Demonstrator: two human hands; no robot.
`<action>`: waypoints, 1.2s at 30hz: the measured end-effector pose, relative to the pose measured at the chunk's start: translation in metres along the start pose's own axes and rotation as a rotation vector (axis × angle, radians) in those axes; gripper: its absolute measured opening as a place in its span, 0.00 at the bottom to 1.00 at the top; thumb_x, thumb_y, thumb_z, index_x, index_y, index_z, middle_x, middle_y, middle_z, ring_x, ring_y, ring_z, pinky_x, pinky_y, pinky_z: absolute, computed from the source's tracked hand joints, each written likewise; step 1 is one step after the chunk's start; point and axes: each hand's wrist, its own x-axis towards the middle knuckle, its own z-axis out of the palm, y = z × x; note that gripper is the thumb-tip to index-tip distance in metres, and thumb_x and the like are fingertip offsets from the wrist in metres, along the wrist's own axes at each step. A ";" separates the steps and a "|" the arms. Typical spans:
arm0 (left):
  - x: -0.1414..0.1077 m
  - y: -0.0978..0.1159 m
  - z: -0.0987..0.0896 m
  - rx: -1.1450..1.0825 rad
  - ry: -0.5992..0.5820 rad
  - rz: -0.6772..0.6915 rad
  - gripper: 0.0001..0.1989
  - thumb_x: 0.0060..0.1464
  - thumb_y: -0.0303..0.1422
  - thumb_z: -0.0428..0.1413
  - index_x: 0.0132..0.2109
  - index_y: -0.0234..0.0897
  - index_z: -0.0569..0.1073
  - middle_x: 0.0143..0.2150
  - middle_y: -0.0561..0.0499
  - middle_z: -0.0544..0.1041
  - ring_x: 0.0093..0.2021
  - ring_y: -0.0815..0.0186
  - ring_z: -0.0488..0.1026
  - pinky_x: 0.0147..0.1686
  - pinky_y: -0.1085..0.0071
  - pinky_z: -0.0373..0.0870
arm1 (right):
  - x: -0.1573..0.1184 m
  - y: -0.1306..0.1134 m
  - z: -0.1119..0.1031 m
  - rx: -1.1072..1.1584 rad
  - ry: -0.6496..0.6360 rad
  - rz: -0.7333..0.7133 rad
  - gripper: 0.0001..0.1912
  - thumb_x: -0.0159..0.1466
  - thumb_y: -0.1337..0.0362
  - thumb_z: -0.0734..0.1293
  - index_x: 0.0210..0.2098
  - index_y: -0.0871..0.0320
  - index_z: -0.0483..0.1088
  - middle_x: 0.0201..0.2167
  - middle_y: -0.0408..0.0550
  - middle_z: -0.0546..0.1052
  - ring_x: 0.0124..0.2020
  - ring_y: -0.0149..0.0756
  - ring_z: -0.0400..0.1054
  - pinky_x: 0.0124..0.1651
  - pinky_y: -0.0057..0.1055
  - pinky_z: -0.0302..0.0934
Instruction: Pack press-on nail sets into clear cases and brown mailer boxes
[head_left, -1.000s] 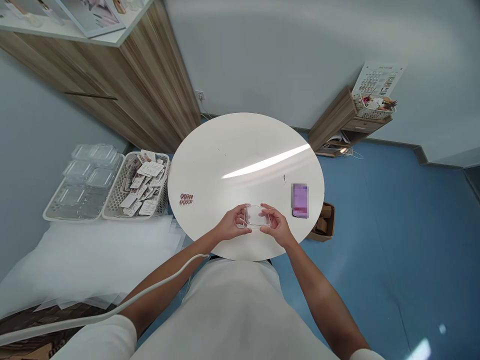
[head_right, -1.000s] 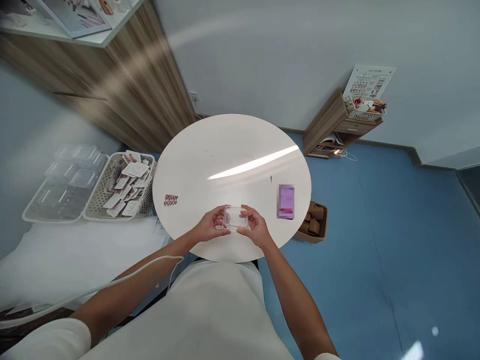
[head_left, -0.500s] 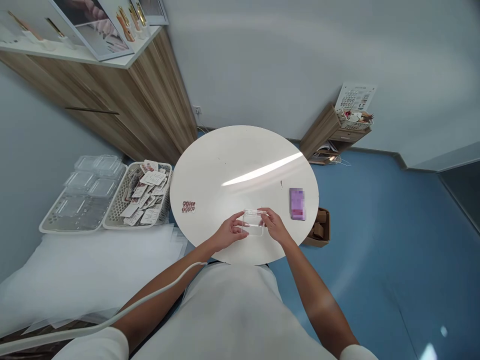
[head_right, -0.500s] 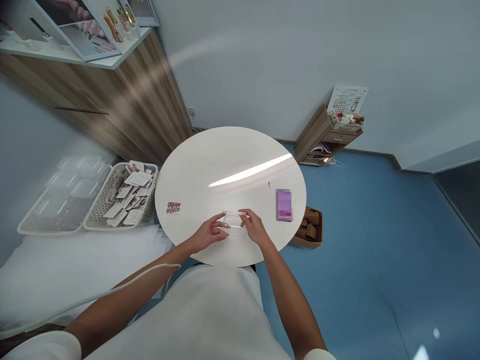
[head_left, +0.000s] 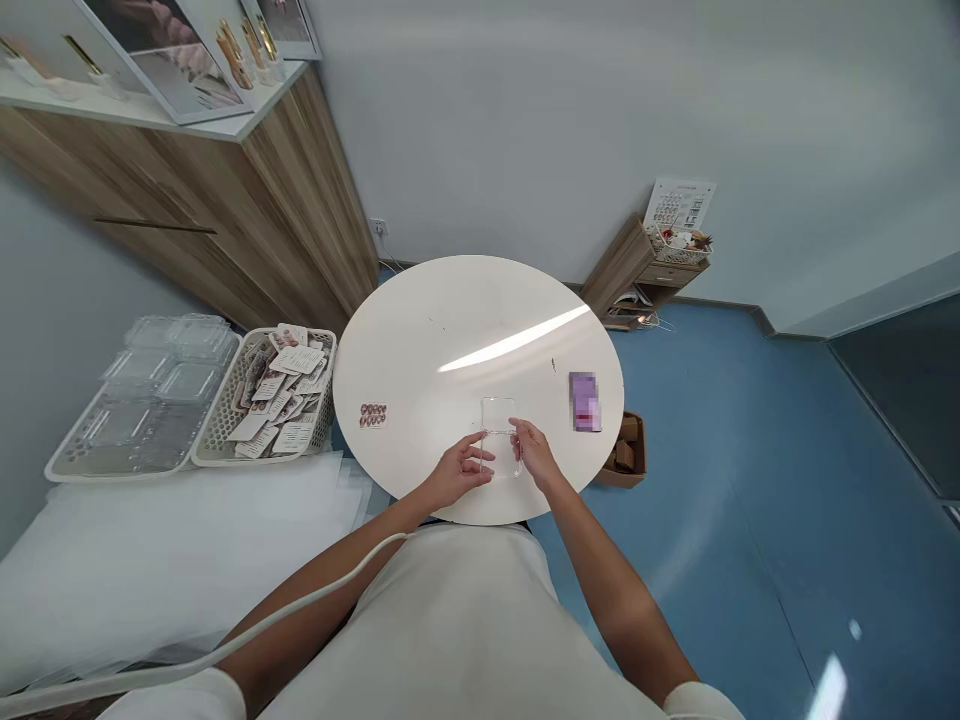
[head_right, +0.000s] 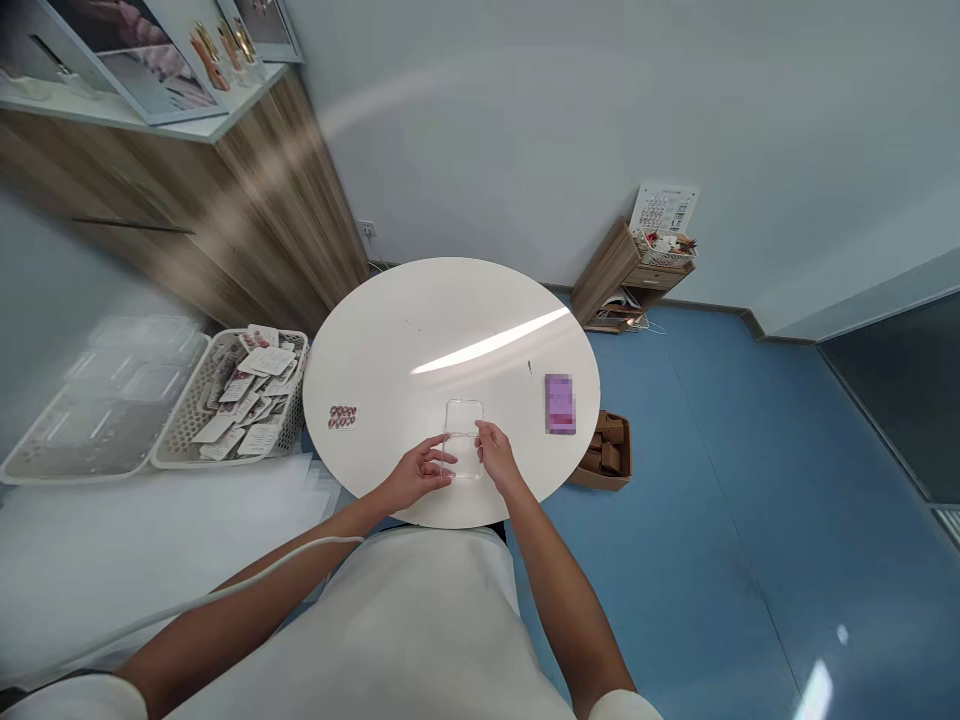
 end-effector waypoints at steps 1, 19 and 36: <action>0.000 -0.002 0.000 -0.004 0.012 -0.007 0.39 0.40 0.34 0.62 0.58 0.41 0.55 0.43 0.45 0.70 0.32 0.70 0.72 0.40 0.62 0.68 | -0.004 0.004 0.001 -0.013 0.033 -0.014 0.25 0.56 0.47 0.58 0.44 0.57 0.65 0.25 0.40 0.64 0.20 0.25 0.57 0.24 0.26 0.54; 0.024 -0.063 -0.006 0.147 0.112 -0.077 0.33 0.44 0.27 0.58 0.56 0.38 0.54 0.44 0.46 0.69 0.35 0.71 0.70 0.43 0.63 0.67 | -0.015 0.078 0.012 -0.363 0.173 -0.057 0.31 0.52 0.62 0.62 0.56 0.57 0.56 0.46 0.52 0.65 0.43 0.38 0.63 0.46 0.36 0.60; 0.033 -0.075 -0.001 0.581 0.295 -0.149 0.26 0.43 0.28 0.55 0.52 0.34 0.61 0.42 0.47 0.63 0.36 0.68 0.65 0.40 0.68 0.66 | -0.006 0.103 0.019 -0.464 0.158 0.033 0.37 0.51 0.60 0.64 0.58 0.59 0.50 0.48 0.56 0.59 0.49 0.43 0.57 0.52 0.39 0.54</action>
